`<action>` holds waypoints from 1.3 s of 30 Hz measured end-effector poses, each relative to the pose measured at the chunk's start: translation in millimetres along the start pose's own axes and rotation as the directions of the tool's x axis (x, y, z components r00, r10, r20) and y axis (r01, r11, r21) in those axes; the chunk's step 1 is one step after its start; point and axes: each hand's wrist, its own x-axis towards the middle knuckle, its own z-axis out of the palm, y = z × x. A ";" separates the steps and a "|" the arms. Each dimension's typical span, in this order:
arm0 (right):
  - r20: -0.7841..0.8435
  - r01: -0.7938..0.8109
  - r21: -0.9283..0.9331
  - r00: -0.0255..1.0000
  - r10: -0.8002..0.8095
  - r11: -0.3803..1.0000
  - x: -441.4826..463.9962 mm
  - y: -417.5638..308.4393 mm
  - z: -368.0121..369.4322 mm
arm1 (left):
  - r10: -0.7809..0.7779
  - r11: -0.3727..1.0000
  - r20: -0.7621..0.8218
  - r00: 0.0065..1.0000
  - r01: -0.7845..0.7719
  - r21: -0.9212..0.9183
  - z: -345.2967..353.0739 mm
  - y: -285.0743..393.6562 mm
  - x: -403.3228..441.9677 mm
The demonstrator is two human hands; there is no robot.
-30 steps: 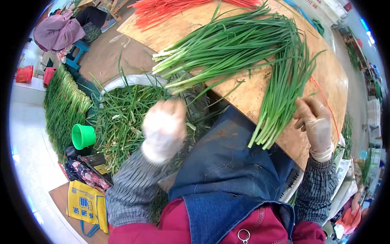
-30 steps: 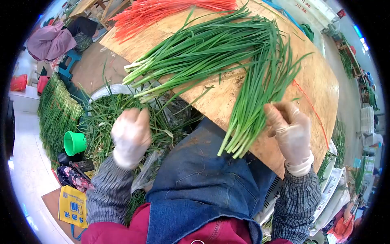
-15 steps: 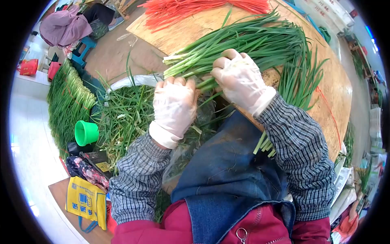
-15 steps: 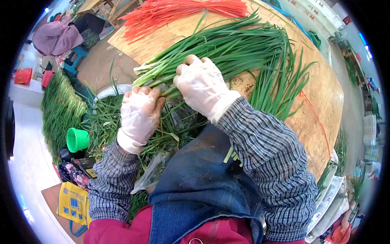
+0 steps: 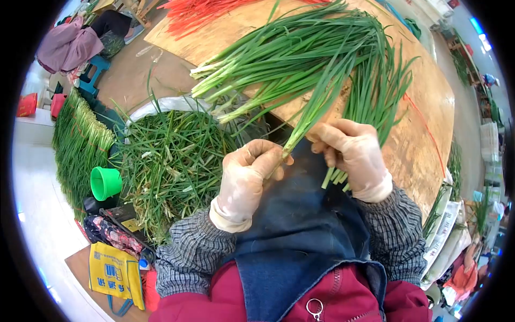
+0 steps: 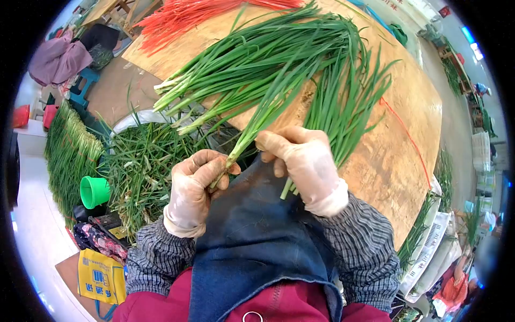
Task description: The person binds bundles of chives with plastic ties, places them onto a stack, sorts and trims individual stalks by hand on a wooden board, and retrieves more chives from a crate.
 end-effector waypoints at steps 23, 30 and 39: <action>0.129 -0.077 0.529 0.992 0.010 0.845 -16.9 42.1 2.7 | 0.019 0.999 0.120 0.993 -0.025 0.049 11.4 -25.7 8.2; 0.092 -0.053 0.446 0.996 0.013 0.893 -14.4 41.6 6.5 | 0.127 0.990 0.032 0.991 -0.128 0.064 24.1 -23.1 2.6; -0.038 0.004 0.477 0.999 0.016 0.879 -9.9 30.2 13.0 | 0.310 0.951 -0.100 0.945 -0.306 0.050 26.8 -32.0 -1.1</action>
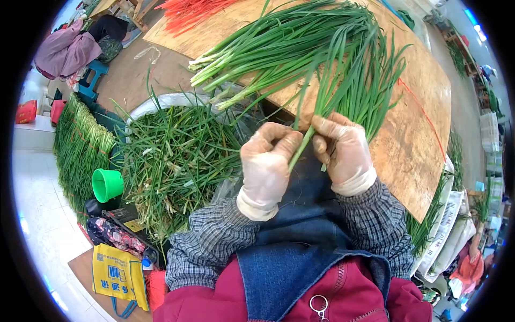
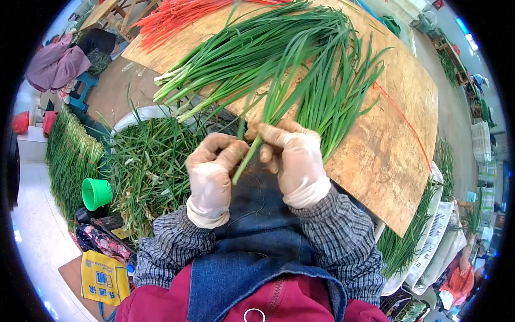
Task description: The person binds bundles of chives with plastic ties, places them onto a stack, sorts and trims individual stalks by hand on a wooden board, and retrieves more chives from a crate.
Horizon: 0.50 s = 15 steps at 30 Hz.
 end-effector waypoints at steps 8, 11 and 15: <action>-0.060 0.105 0.163 0.994 -0.096 0.981 9.6 -16.0 -26.7 | 0.581 0.609 -0.049 0.813 -0.394 0.688 -54.2 -19.8 34.4; -0.074 0.098 0.055 0.993 -0.093 0.994 5.9 -16.8 -22.2 | 0.611 0.320 0.153 0.777 -0.419 0.850 -43.7 -27.8 44.0; -0.076 0.031 0.142 0.997 -0.021 0.989 2.2 -12.5 -6.4 | 0.380 0.603 0.137 0.915 -0.357 0.713 -14.1 -28.4 52.6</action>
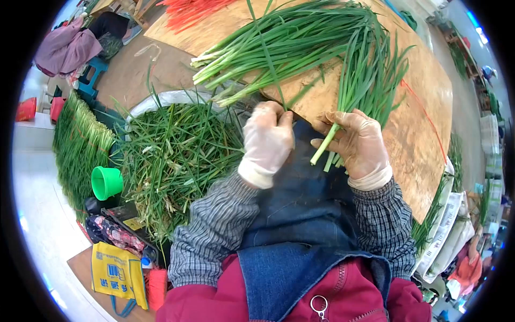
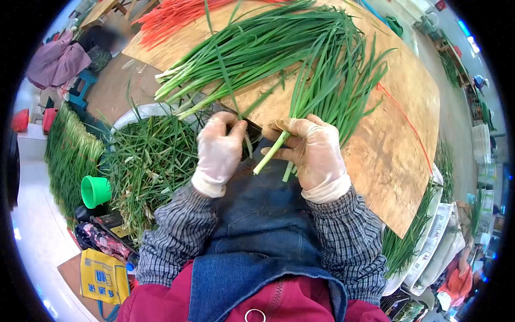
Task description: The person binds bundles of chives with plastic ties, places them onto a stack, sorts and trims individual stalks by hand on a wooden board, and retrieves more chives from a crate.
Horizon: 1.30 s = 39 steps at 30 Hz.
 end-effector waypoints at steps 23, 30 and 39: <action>0.132 -0.130 0.020 0.983 0.127 0.991 19.7 12.1 21.3 | 0.428 0.526 0.108 0.897 -0.344 0.778 -47.9 -6.9 25.8; 0.023 -0.088 -0.176 0.995 0.094 0.980 23.7 21.6 28.6 | 0.536 0.692 0.163 0.828 -0.542 0.476 -52.1 22.5 -14.8; -0.010 -0.062 -0.130 0.998 0.061 0.990 17.9 23.2 24.6 | 0.463 0.801 0.180 0.868 -0.497 0.334 -56.3 26.0 -13.6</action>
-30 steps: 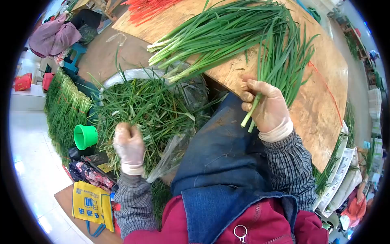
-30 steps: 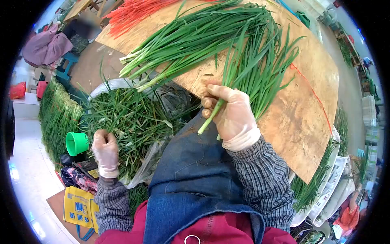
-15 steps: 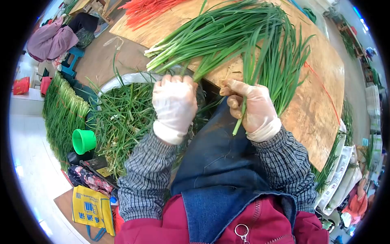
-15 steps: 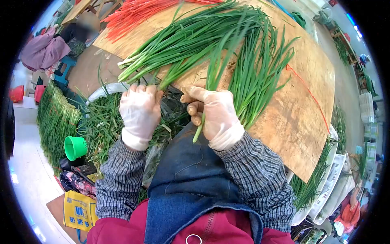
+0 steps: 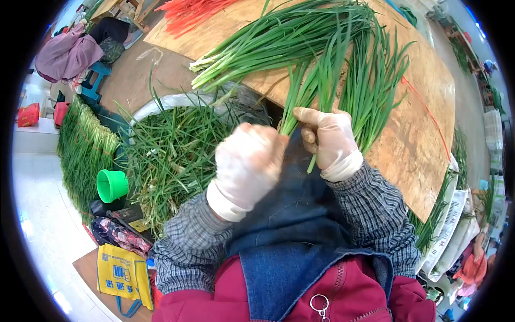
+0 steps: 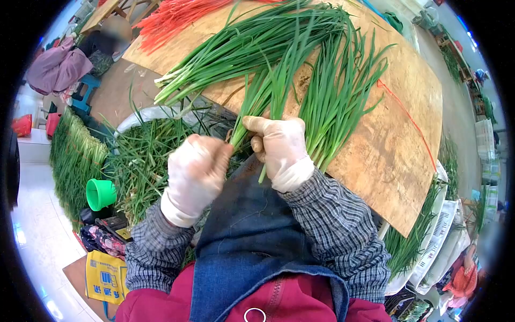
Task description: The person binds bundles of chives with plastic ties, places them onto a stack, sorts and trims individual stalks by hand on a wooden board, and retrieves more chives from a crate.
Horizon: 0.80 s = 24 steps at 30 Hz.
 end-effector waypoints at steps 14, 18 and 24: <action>-0.015 0.051 0.012 0.999 -0.051 0.999 -6.5 6.6 -5.2 | -0.633 -0.069 0.533 0.562 0.645 -0.761 13.3 -9.4 10.5; -0.026 0.086 -0.026 0.996 -0.087 0.996 -8.3 5.4 -10.9 | -0.650 0.046 0.461 0.604 0.637 -0.769 14.8 -9.4 9.2; 0.039 0.028 -0.049 0.999 -0.026 0.998 -17.8 0.4 -3.8 | -0.483 0.751 0.026 0.875 0.429 -0.502 29.4 -0.6 -0.7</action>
